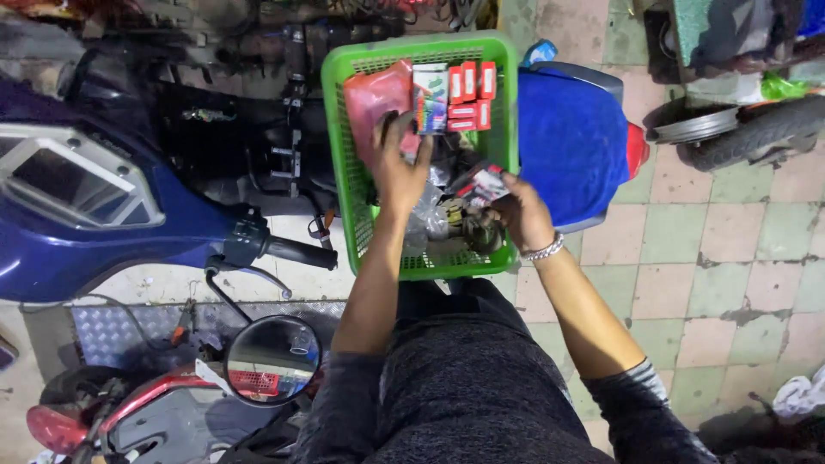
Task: Sorting through a basket of various motorcycle replacement parts, including boxed items and loose components, to identify or organize them.
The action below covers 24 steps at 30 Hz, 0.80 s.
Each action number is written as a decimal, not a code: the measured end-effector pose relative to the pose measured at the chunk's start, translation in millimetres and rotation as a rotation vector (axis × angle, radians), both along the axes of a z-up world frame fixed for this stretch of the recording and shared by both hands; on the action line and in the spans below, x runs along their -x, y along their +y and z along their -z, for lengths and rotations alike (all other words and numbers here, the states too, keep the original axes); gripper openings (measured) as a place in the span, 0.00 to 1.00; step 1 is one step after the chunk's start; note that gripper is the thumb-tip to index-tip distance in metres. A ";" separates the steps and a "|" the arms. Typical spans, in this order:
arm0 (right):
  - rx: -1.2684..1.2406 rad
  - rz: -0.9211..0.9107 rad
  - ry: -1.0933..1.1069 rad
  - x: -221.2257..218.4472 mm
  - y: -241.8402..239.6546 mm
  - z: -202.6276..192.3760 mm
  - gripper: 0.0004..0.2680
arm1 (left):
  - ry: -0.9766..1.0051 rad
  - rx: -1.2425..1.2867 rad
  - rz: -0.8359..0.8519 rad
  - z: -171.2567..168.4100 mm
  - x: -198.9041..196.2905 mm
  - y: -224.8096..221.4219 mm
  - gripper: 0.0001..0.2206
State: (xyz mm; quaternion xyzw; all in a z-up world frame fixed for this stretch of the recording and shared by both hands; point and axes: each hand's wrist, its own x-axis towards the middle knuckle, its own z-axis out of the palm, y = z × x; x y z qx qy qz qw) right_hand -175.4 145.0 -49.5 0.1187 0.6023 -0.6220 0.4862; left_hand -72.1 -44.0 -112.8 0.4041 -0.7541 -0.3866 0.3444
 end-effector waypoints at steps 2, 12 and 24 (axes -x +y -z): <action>0.022 -0.145 0.220 13.0 24.1 38.6 0.17 | 0.106 -0.210 0.263 -95.5 -12.1 23.5 0.18; -0.183 -0.833 1.207 -35.9 35.0 -26.2 0.31 | 0.022 -0.692 0.457 -156.5 -78.8 82.7 0.11; -0.335 -0.986 1.415 -49.7 55.8 -26.8 0.28 | 0.049 -0.605 0.581 -141.9 -95.8 84.5 0.15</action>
